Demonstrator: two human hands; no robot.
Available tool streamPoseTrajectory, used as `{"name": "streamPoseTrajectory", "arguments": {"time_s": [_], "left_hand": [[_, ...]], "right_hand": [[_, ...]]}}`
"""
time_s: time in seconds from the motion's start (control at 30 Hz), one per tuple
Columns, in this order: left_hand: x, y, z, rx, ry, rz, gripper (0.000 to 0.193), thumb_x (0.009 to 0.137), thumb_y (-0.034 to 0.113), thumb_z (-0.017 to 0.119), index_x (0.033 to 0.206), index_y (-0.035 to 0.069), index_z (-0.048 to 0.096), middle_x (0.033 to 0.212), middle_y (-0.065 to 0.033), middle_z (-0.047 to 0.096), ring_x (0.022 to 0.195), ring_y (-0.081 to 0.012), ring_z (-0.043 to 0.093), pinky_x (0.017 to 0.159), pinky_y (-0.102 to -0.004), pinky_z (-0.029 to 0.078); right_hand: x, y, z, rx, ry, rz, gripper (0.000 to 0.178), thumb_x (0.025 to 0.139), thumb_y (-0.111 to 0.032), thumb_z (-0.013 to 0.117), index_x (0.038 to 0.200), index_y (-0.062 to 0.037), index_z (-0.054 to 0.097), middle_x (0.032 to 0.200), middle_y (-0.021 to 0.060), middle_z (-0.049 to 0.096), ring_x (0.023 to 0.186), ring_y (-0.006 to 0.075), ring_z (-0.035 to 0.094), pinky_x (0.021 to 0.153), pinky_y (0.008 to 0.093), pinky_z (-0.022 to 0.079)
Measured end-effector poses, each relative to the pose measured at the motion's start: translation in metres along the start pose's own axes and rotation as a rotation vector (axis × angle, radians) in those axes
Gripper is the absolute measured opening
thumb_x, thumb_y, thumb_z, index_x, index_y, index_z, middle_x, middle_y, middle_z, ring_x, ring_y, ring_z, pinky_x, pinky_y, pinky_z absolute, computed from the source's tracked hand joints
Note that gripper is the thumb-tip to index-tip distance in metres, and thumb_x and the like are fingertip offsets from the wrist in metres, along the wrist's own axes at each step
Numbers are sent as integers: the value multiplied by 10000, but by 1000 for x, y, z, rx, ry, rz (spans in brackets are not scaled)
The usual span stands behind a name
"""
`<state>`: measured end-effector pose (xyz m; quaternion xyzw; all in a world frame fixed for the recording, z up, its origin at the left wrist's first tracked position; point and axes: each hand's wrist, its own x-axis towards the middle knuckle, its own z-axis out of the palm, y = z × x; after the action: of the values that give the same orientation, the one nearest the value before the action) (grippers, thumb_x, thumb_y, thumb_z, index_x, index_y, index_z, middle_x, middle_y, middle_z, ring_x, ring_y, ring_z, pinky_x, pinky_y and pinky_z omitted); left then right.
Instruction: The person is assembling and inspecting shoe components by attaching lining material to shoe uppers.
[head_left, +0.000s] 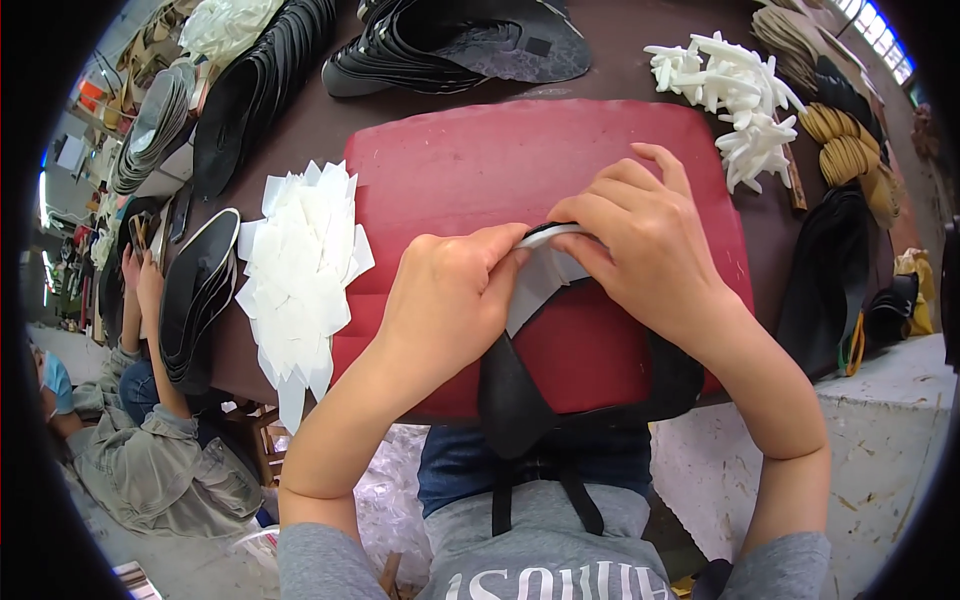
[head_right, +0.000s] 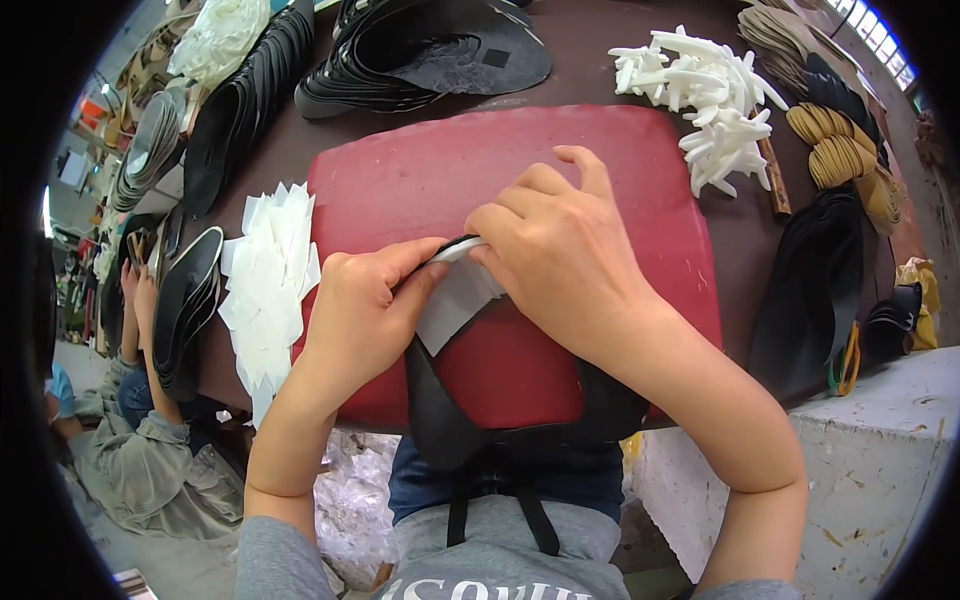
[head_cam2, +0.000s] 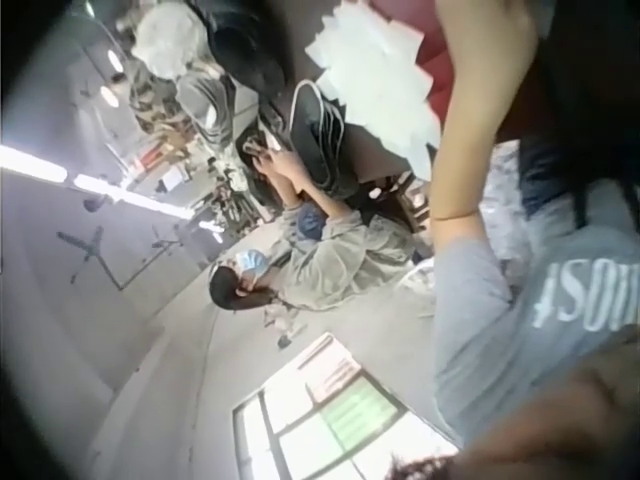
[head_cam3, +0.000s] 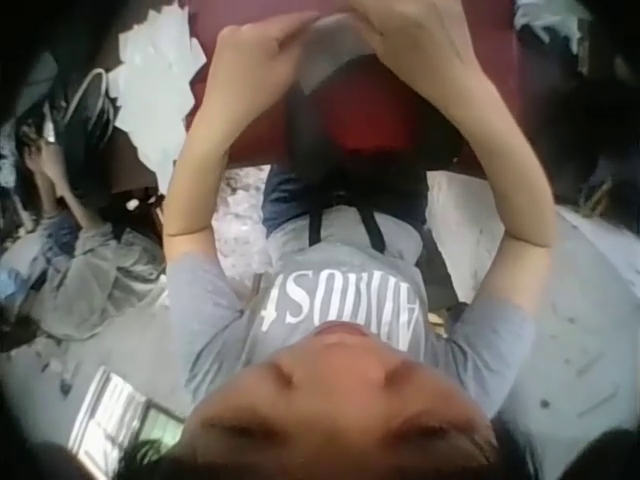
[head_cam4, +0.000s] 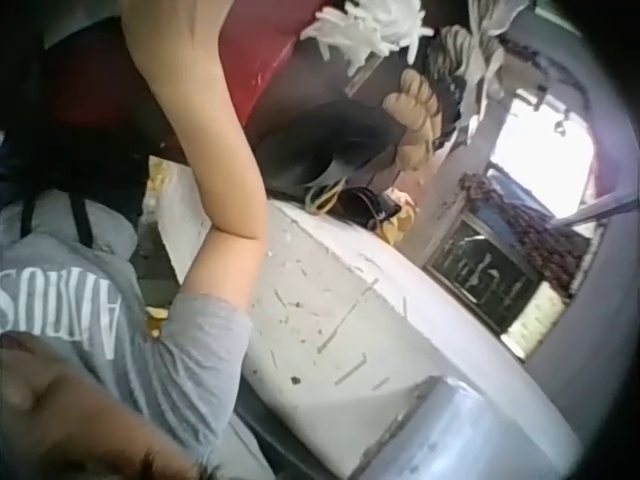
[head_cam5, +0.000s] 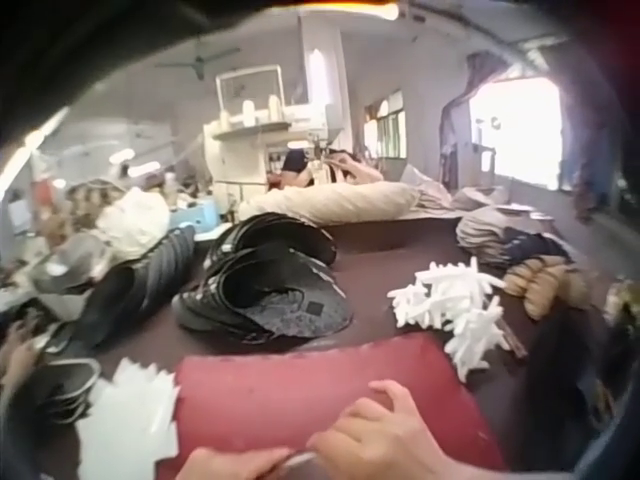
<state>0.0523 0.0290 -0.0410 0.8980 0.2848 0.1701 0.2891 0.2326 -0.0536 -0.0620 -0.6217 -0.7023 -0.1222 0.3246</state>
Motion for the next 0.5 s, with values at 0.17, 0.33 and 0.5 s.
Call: {"name": "streamPoseTrajectory", "arguments": {"time_s": [0.17, 0.33, 0.5], "left_hand": [[-2, -1, -8, -114, -17, -50, 259, 836, 15, 664, 1084, -51, 703, 823, -72, 737, 624, -75, 573, 571, -205, 463], [-4, -12, -7, -273, -61, -204, 234, 833, 41, 653, 1043, -40, 718, 773, -85, 725, 549, -106, 553, 514, -233, 438], [-2, -15, -7, -431, -105, -296, 227, 839, 30, 646, 1042, -34, 726, 755, -53, 708, 598, -71, 550, 534, -199, 426]], "right_hand": [[1, -2, 4, 2, -8, -39, 136, 742, -116, 746, 871, -97, 709, 808, -14, 654, 832, 170, 585, 1048, 439, 349], [1, -9, 12, -84, 198, -203, 86, 742, -109, 742, 815, -103, 697, 802, -14, 659, 821, 161, 588, 1046, 471, 342], [-5, -10, 27, -128, 199, -375, 62, 748, -97, 734, 787, -101, 686, 832, -8, 674, 814, 159, 594, 1041, 490, 337]]}}
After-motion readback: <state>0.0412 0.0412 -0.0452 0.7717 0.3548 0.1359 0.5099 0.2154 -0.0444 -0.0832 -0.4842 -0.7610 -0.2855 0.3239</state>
